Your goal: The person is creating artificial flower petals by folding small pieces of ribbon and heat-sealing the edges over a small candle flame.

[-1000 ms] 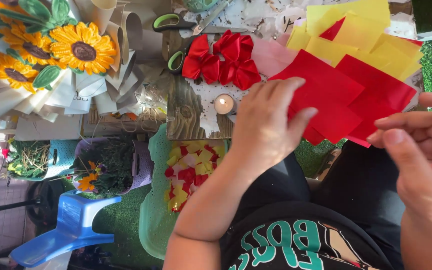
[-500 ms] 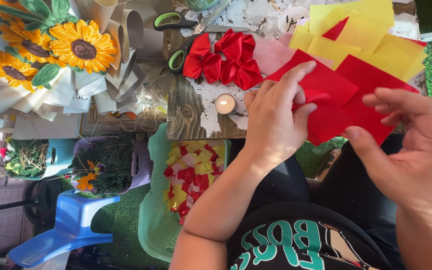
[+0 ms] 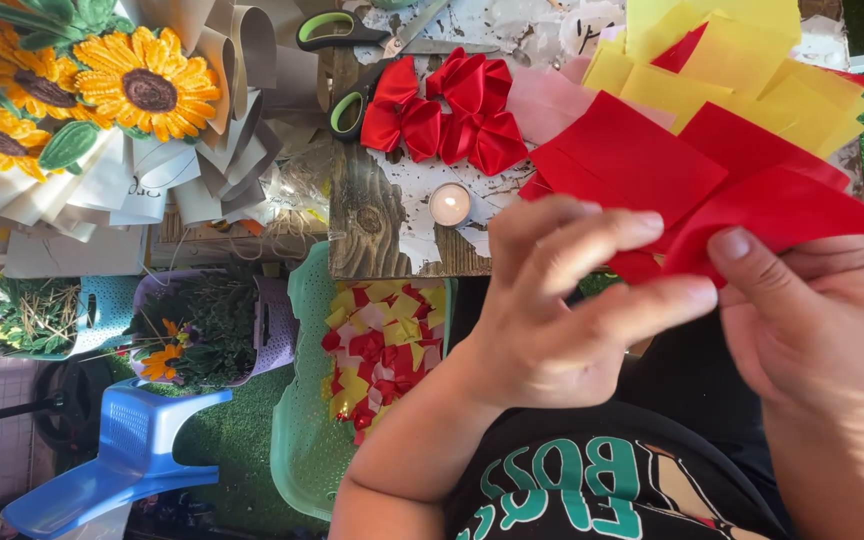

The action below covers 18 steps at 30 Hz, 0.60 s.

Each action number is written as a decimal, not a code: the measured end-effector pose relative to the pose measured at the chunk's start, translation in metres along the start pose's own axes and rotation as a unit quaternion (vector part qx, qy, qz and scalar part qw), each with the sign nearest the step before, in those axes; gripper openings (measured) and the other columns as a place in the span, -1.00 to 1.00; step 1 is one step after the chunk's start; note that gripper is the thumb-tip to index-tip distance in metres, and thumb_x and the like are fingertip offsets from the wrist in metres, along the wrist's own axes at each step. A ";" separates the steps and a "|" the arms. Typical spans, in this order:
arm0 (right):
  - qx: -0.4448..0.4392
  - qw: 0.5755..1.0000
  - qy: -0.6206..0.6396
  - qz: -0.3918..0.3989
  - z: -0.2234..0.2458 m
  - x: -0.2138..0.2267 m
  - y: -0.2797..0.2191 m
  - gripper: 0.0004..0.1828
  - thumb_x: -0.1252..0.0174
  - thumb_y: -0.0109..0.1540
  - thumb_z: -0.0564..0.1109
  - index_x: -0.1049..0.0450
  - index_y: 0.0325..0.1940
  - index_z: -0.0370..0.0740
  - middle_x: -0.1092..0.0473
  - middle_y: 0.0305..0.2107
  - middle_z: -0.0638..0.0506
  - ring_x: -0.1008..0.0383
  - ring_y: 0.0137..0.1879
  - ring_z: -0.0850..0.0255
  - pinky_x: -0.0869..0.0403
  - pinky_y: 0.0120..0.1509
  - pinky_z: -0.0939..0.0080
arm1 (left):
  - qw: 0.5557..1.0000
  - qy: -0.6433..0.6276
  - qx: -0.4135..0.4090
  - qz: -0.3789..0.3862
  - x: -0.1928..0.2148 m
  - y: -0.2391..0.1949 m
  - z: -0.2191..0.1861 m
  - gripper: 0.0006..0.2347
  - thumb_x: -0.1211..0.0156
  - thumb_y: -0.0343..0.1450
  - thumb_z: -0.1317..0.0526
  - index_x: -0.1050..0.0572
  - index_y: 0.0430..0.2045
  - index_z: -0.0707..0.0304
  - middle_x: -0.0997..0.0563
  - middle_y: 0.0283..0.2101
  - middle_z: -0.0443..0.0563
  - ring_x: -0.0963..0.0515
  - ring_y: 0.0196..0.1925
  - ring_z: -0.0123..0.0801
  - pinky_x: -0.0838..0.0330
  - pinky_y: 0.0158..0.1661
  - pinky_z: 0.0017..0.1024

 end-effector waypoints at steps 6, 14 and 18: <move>-0.156 0.973 0.169 -0.035 -0.024 -0.012 -0.004 -0.50 -0.03 0.33 -0.26 -0.36 0.39 -0.25 -0.43 0.26 -0.06 -0.46 0.37 0.12 -0.52 0.40 0.17 | 0.993 0.097 -0.010 -0.059 -0.012 -0.024 0.000 -0.86 -0.46 0.54 0.21 -0.64 -0.07 -0.10 -0.40 0.24 -0.05 -0.46 0.03 -0.21 -0.56 0.03 -0.30; -0.097 0.981 0.168 -0.017 -0.025 -0.003 -0.012 -0.73 -0.08 0.41 -0.24 -0.49 0.20 -0.24 -0.49 0.17 -0.10 -0.55 0.28 -0.02 -0.64 0.28 0.09 | 0.994 0.012 0.081 -0.068 -0.005 -0.006 0.007 -0.82 -0.05 0.58 0.12 -0.52 -0.30 0.18 -0.49 -0.10 0.03 -0.49 -0.14 -0.21 -0.42 0.02 -0.32; -0.048 0.992 0.104 0.049 -0.024 0.002 -0.018 -0.61 -0.16 0.35 -0.13 -0.42 0.24 -0.33 -0.50 0.11 -0.24 -0.61 0.21 -0.19 -0.68 0.37 -0.09 | 0.981 -0.062 0.186 -0.013 -0.014 -0.008 0.021 -0.83 -0.01 0.58 0.15 -0.44 -0.24 0.25 -0.48 -0.03 0.07 -0.52 -0.04 -0.14 -0.36 0.11 -0.22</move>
Point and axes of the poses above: each hand's wrist, its own y-axis towards the middle knuckle, its own x-axis out of the back of the hand, z = x × y, the point moved 9 cm from there along y, towards the middle knuckle
